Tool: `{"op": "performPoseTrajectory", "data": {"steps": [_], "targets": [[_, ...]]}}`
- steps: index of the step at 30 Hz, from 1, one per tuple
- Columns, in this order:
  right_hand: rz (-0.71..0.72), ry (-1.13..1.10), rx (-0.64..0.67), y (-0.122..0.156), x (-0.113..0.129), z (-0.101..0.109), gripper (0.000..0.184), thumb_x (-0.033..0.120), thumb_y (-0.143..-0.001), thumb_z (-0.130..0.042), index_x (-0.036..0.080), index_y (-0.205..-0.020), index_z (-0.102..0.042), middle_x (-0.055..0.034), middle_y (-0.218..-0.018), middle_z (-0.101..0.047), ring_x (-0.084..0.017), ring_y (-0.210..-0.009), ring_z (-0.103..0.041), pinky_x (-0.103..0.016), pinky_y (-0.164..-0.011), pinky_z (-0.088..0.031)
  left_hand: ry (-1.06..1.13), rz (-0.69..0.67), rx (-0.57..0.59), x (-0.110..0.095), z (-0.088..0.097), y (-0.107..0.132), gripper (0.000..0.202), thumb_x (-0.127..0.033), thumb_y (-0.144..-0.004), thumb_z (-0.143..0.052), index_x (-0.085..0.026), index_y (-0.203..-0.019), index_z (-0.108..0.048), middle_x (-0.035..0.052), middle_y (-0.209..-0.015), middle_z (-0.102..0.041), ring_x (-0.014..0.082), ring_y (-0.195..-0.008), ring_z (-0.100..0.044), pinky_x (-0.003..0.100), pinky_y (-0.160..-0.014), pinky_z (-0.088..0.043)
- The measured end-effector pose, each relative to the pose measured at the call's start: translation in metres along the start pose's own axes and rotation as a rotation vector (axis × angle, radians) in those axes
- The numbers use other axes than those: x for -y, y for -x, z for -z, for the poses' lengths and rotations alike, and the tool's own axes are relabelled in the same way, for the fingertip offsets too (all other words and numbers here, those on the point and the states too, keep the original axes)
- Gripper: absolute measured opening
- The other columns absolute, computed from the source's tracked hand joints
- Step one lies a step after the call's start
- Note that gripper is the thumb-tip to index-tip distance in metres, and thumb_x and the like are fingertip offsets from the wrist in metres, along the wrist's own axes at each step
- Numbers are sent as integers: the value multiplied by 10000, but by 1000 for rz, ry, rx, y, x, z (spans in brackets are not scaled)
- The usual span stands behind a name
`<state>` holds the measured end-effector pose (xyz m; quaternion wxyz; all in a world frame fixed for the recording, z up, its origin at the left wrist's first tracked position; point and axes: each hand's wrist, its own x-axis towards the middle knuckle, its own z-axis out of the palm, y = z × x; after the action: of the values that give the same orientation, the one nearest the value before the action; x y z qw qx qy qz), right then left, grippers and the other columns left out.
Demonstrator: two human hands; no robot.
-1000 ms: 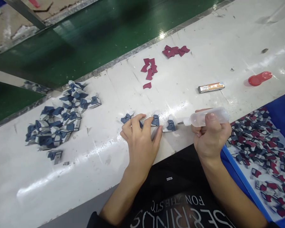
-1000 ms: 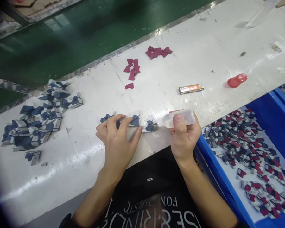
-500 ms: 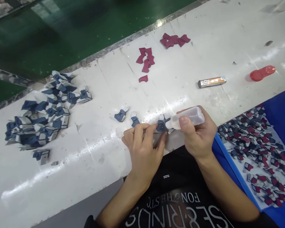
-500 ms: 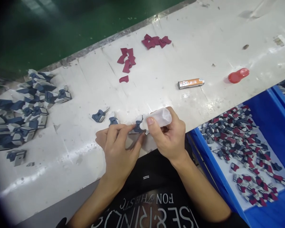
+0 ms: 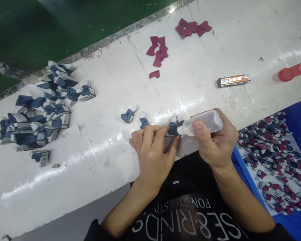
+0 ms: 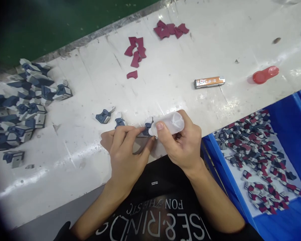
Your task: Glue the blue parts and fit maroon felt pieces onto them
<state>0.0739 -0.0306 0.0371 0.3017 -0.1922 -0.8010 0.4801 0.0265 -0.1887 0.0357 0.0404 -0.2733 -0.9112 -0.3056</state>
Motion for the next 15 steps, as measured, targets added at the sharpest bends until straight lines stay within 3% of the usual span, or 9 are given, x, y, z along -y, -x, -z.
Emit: {"op": "performPoseTrajectory", "data": {"steps": [6,15], "targets": [[53,50,-24,-3,0,8,267,341,-982,-749,231,-773,-624,64,-575,-535,-112,-471,-492,-243,-409,-367,-5,0,-14,0,-1,0,187,-284,-976,-744,-179,-1131,-742,86,-1018,-685,253,-968,-588,488,-845,-517],[36,59,-91,-10,-5,-3,217,369,-998,-726,247,-839,-642,56,-611,-563,-127,-497,-523,-252,-422,-395,-4,-19,-10,0,0,-1,184,-269,-963,-759,-178,-1122,-747,80,-1017,-686,254,-970,-580,483,-867,-481]]}}
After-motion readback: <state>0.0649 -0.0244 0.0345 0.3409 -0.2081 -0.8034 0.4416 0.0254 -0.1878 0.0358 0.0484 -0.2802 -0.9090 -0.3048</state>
